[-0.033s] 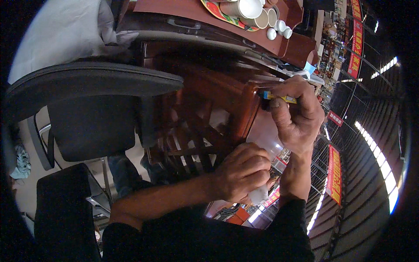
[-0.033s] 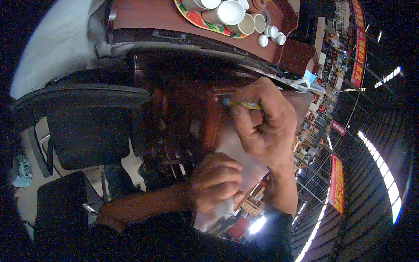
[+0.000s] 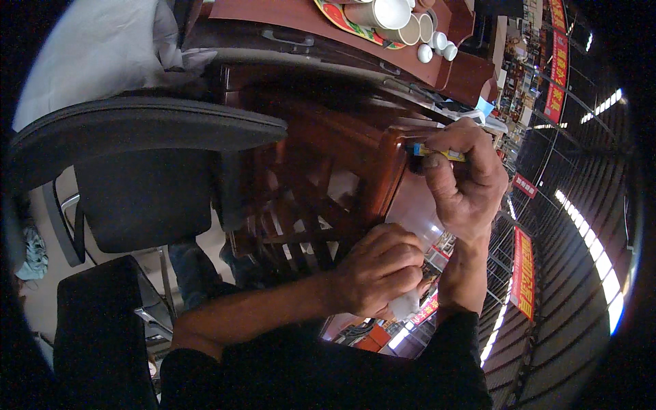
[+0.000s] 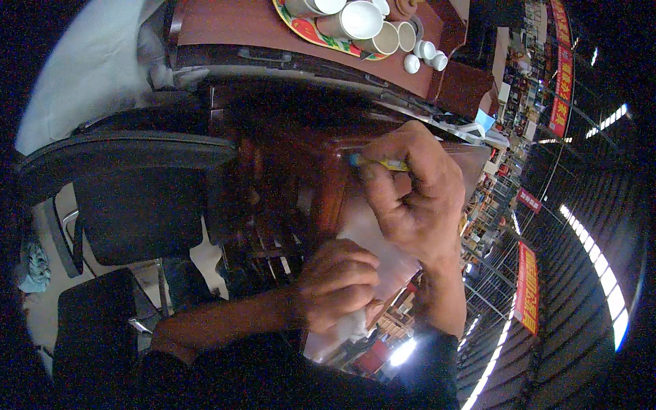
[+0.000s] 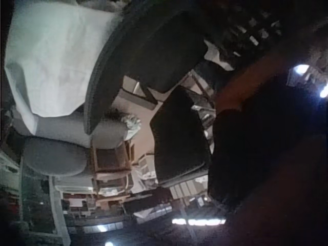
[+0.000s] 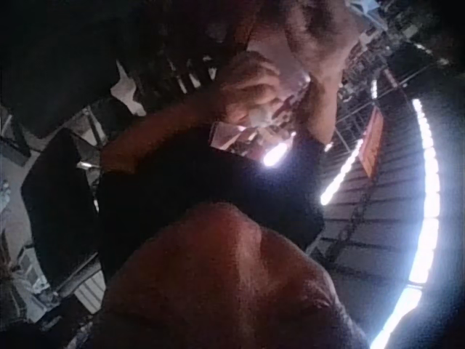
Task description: The person kneels and then stands to repair a wooden table. They use a small tool to apply a substance to the edges and legs, wiping the area with a cloth. The person moves around the table to treat different sections.
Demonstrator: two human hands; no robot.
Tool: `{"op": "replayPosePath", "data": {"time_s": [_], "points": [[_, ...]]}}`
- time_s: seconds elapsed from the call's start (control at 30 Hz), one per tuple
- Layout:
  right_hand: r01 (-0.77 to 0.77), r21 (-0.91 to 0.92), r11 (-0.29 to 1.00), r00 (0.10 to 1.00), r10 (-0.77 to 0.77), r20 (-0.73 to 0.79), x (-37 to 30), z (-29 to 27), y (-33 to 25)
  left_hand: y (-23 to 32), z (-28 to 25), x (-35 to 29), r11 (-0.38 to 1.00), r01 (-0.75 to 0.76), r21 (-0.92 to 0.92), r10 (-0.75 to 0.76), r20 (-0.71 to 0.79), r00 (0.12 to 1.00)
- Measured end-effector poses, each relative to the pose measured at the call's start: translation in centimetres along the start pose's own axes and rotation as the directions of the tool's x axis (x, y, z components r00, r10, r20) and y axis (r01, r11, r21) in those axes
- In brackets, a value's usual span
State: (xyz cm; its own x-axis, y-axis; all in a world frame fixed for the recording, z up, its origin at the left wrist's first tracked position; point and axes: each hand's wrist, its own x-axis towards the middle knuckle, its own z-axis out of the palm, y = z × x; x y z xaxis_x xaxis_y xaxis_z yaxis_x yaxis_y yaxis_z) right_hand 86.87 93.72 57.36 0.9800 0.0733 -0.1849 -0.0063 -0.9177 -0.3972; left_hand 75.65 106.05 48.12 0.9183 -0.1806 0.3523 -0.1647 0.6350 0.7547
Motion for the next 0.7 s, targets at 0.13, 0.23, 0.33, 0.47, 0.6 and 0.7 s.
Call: {"op": "replayPosePath", "data": {"time_s": [0.13, 0.23, 0.33, 0.47, 0.6, 0.7], "points": [[-0.021, 0.000, 1.000, 1.000, 0.021, -0.012, -0.1, 0.0, 0.1, 0.1, -0.4, 0.2, 1.000, 0.009, -0.012, -0.008, 0.036, 0.999], [-0.074, 0.015, 0.997, 0.997, 0.074, -0.009, -0.6, -0.2, 0.1, 0.0, -0.3, 0.0, 1.000, 0.007, -0.025, -0.006, 0.052, 0.999], [-0.109, 0.033, 0.994, 0.994, 0.109, -0.017, -0.7, 0.1, -0.2, 0.1, 0.0, -0.2, 1.000, 0.005, 0.001, -0.005, 0.033, 0.999], [0.018, -0.054, 0.998, 0.999, -0.020, -0.050, -0.2, 0.5, 0.0, 0.0, 0.2, -0.3, 1.000, -0.014, 0.017, 0.015, -0.006, 1.000], [-0.125, 0.499, 0.858, 0.896, 0.314, -0.315, -3.9, 1.8, 3.3, -0.1, -0.1, -1.1, 0.998, -0.022, -0.061, 0.024, 0.030, 0.999], [-0.019, 0.700, 0.714, 0.722, 0.494, -0.484, -6.8, 3.7, 6.1, 0.1, -1.4, -0.8, 0.993, -0.027, -0.113, 0.036, 0.082, 0.996]]}}
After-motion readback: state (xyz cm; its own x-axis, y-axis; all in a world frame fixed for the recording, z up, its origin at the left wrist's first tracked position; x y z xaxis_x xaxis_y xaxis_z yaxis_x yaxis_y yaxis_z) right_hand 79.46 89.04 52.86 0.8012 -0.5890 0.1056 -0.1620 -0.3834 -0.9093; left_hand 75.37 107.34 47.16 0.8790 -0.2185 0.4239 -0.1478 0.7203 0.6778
